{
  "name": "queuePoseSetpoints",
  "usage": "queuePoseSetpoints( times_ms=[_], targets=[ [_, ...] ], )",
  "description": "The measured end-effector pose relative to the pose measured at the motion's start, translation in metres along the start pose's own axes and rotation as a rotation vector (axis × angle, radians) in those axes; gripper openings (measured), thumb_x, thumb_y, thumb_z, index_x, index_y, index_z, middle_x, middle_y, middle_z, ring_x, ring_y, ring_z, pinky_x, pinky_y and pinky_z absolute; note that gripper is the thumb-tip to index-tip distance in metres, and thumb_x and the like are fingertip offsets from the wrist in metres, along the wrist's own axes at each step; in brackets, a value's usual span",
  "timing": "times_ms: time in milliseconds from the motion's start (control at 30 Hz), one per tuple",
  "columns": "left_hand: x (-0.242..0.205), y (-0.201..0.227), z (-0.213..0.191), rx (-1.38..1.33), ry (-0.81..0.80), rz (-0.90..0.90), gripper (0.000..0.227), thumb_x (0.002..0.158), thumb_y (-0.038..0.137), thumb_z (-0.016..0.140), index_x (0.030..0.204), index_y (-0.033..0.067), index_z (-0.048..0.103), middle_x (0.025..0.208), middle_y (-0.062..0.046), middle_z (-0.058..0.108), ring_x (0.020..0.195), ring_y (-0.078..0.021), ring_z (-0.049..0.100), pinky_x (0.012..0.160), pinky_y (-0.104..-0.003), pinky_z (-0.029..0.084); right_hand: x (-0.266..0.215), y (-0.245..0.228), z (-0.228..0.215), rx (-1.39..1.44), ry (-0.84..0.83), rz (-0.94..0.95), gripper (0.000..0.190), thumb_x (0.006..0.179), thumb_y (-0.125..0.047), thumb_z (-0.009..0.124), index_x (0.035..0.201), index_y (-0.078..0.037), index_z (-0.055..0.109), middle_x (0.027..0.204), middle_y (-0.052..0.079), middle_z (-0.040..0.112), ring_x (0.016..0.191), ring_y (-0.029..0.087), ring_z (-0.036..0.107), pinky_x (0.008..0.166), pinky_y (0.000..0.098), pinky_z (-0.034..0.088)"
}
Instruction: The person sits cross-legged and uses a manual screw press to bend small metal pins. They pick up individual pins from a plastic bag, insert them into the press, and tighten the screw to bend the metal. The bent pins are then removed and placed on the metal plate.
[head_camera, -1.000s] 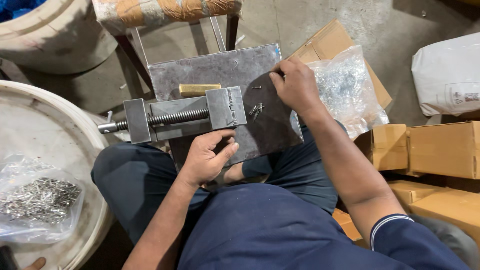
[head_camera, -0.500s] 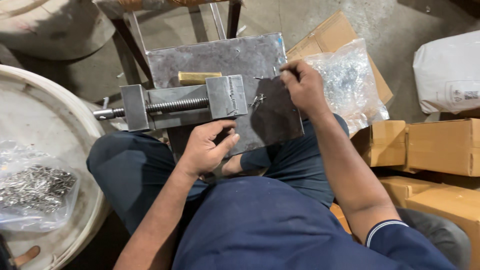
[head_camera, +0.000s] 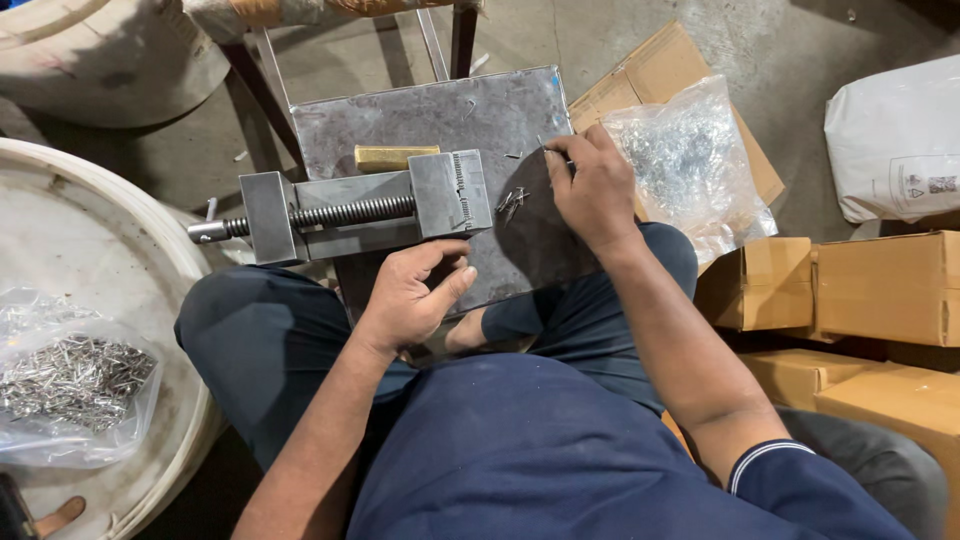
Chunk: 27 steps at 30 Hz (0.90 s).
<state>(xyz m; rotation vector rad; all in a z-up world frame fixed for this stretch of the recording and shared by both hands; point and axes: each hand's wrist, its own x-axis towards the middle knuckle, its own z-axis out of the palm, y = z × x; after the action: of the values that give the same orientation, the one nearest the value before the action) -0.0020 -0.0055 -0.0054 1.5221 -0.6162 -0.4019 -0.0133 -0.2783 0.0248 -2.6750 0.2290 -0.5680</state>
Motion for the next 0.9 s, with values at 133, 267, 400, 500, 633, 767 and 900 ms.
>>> queuePoseSetpoints(
  times_ms=[133,267,400,500,633,767,900],
  targets=[
    [0.000,-0.001,0.002,-0.023,-0.008,-0.002,0.029,0.092,0.013,0.075,0.117,-0.0024,0.071,0.096,-0.006,0.074,0.087,-0.0114,0.069,0.080,-0.026,0.057,0.000,0.000,-0.005,-0.046,-0.023,-0.030,0.011,0.096,-0.016,0.075,0.104,-0.009,0.076,0.096,0.012,0.064,0.086,0.034,0.067,0.077,0.0432,0.054],
    [0.000,-0.001,0.000,-0.013,-0.004,-0.013,0.029,0.092,0.013,0.076,0.116,-0.0022,0.071,0.095,-0.006,0.075,0.087,-0.0114,0.069,0.080,-0.026,0.056,0.006,-0.001,-0.009,0.033,-0.046,-0.043,0.015,0.095,-0.015,0.073,0.109,-0.010,0.074,0.097,0.010,0.066,0.087,0.031,0.068,0.077,0.0419,0.054],
    [0.000,-0.001,0.001,-0.015,-0.012,-0.013,0.028,0.092,0.013,0.075,0.116,-0.0020,0.071,0.095,-0.006,0.075,0.087,-0.0116,0.069,0.081,-0.026,0.056,0.003,-0.002,-0.012,0.012,-0.083,-0.063,0.014,0.094,-0.015,0.074,0.107,-0.012,0.076,0.095,0.010,0.065,0.086,0.031,0.068,0.076,0.0422,0.054],
    [0.000,-0.002,0.001,-0.032,-0.011,-0.013,0.028,0.092,0.013,0.075,0.116,-0.0018,0.071,0.096,-0.006,0.075,0.087,-0.0117,0.069,0.081,-0.026,0.056,0.002,-0.001,-0.011,-0.013,-0.082,-0.058,0.012,0.095,-0.017,0.074,0.106,-0.012,0.077,0.095,0.010,0.064,0.086,0.032,0.068,0.076,0.0429,0.054],
    [0.000,-0.001,0.000,-0.011,-0.004,-0.003,0.028,0.092,0.013,0.076,0.115,-0.0018,0.071,0.095,-0.007,0.075,0.088,-0.0118,0.069,0.081,-0.026,0.057,0.006,0.004,-0.006,0.007,-0.091,-0.070,0.014,0.095,-0.020,0.074,0.105,-0.011,0.076,0.099,0.010,0.065,0.090,0.033,0.068,0.078,0.0436,0.054],
    [0.000,0.003,0.001,0.008,-0.009,0.007,0.029,0.092,0.014,0.076,0.116,-0.0012,0.071,0.094,-0.008,0.075,0.085,-0.0131,0.069,0.079,-0.027,0.057,0.007,0.005,-0.008,0.003,-0.128,-0.085,0.012,0.096,-0.019,0.075,0.102,-0.008,0.074,0.099,0.011,0.067,0.090,0.034,0.067,0.079,0.0436,0.053],
    [0.002,0.008,0.001,0.095,0.012,0.042,0.033,0.092,0.020,0.075,0.118,0.0012,0.070,0.092,-0.010,0.075,0.084,-0.0196,0.072,0.078,-0.030,0.057,-0.019,-0.016,-0.026,0.292,-0.249,0.102,0.019,0.099,-0.023,0.072,0.103,-0.004,0.071,0.085,0.005,0.068,0.074,0.016,0.065,0.068,0.0320,0.052]
  ],
)
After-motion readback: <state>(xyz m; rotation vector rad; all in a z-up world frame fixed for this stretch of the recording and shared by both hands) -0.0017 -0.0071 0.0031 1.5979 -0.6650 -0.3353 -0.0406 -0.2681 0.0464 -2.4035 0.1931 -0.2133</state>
